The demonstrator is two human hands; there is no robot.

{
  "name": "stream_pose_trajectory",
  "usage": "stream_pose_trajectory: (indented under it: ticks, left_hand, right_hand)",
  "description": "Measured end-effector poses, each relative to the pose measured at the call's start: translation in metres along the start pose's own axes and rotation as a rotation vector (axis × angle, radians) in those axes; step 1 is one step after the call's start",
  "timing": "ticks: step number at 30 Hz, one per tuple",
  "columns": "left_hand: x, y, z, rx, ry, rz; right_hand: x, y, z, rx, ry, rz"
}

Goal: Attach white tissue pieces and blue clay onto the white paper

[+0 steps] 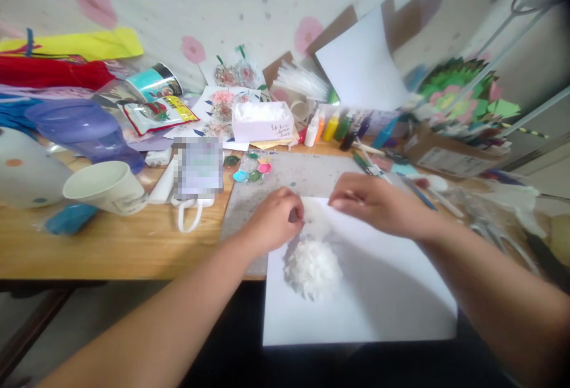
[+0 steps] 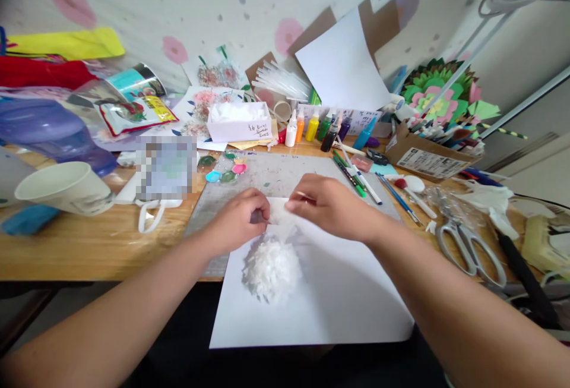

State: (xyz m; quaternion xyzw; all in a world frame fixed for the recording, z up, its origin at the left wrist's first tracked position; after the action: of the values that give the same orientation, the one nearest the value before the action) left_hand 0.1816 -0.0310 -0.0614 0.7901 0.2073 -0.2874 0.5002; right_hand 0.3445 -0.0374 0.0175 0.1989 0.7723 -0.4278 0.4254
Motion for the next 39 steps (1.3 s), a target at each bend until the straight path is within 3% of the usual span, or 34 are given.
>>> stream_pose_trajectory:
  ticks: [2, 5, 8, 11, 14, 18, 29, 32, 36, 39]
  left_hand:
    - [0.0, 0.0, 0.0, 0.003, 0.0, 0.003]
    - [0.0, -0.001, 0.0, 0.004, -0.004, 0.003]
    - [0.001, -0.001, 0.0, 0.005, -0.008, -0.001]
    - [0.001, -0.001, 0.0, 0.002, -0.007, -0.007]
    - [0.001, -0.001, 0.0, 0.004, -0.008, -0.012]
    - [0.001, -0.002, 0.0, 0.009, -0.01, -0.011]
    - [0.002, -0.002, -0.001, 0.0, -0.009, -0.013]
    - [0.002, -0.002, -0.001, 0.002, -0.009, -0.016]
    - [0.002, -0.003, -0.001, 0.005, -0.003, -0.017]
    - [0.002, -0.002, -0.001, 0.011, -0.01, -0.009]
  right_hand:
    - [-0.014, 0.001, 0.008, 0.033, 0.065, -0.219]
    - [-0.018, 0.003, 0.023, 0.076, 0.184, -0.279]
    - [-0.008, 0.003, 0.033, 0.041, 0.311, -0.181]
    - [0.003, 0.0, 0.035, -0.125, 0.388, 0.116]
    - [0.019, 0.004, 0.031, -0.116, 0.229, 0.352]
    - [0.034, 0.012, 0.027, 0.059, -0.033, 0.356]
    - [0.04, 0.007, 0.009, -0.033, -0.196, 0.392]
    - [0.027, 0.009, 0.01, -0.054, -0.094, 0.281]
    - [-0.003, 0.011, 0.019, 0.0, 0.189, -0.039]
    - [-0.01, 0.005, 0.03, 0.064, 0.358, -0.224]
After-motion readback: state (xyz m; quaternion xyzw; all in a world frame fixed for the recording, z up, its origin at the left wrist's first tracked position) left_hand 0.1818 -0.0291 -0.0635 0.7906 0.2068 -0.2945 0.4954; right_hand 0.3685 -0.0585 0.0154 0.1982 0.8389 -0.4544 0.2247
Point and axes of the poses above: each hand's wrist, its own z-axis away from the middle knuckle, its own x-axis out of the palm, y = z × x, the point moved 4 cm from there along -z, towards the middle knuckle, and after that the axes turned 13 degrees about y, right-handed, at the moved point
